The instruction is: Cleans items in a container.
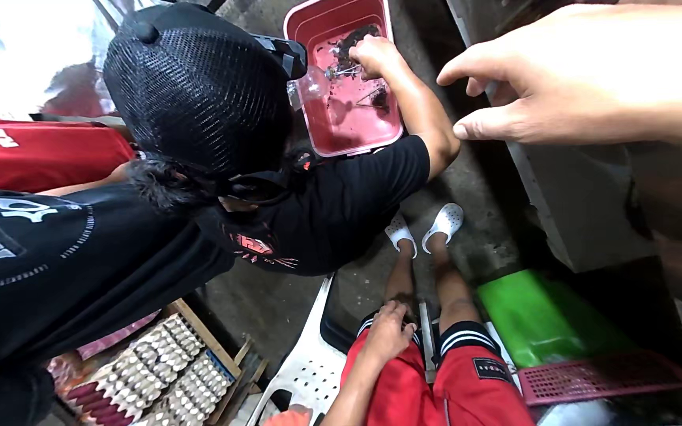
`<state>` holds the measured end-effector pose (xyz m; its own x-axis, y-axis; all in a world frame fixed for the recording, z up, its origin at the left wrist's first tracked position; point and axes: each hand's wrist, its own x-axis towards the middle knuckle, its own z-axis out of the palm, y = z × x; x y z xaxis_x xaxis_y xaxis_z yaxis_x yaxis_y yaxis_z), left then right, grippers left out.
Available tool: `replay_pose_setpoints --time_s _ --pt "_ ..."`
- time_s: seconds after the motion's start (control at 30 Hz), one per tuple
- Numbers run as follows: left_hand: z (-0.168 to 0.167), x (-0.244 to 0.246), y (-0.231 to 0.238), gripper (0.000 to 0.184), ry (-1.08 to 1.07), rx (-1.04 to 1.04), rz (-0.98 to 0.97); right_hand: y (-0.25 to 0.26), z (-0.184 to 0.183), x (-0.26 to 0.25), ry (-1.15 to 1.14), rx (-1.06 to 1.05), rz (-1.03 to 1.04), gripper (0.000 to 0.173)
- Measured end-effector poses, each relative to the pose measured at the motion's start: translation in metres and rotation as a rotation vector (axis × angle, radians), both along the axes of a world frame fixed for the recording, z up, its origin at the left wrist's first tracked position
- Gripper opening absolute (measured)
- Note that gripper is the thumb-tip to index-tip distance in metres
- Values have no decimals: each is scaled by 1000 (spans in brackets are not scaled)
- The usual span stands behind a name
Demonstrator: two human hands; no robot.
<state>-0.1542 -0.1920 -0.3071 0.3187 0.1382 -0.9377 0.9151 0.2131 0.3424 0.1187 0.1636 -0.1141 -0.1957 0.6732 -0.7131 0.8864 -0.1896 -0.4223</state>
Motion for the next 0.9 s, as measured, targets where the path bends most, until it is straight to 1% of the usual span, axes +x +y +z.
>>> replay_pose_setpoints --time_s 0.3,0.5,0.53,0.6,0.67,0.73,0.8,0.83,0.9 --pt "0 3 3 47 -6 -4 -21 1 -3 0 -13 -1 14 40" --pt "1 6 6 48 -17 6 -6 -2 9 -2 -24 -23 -35 41" --pt "0 6 8 48 -21 20 8 -5 6 7 -26 3 3 40" --pt "-1 3 9 47 -15 50 55 -14 -26 44 -27 147 164 45" --pt "-3 -5 6 47 -4 86 121 -18 -43 60 -46 197 191 47" --pt "-4 -13 -1 47 35 120 164 -25 -44 56 -71 203 105 38" --pt "-5 -23 -11 47 97 132 163 -40 -57 43 -87 203 -115 30" --pt "-4 -27 -16 48 125 124 154 -55 -77 39 -101 166 -246 32" --pt "0 -33 -24 48 153 109 166 -99 -144 39 -120 35 -514 33"
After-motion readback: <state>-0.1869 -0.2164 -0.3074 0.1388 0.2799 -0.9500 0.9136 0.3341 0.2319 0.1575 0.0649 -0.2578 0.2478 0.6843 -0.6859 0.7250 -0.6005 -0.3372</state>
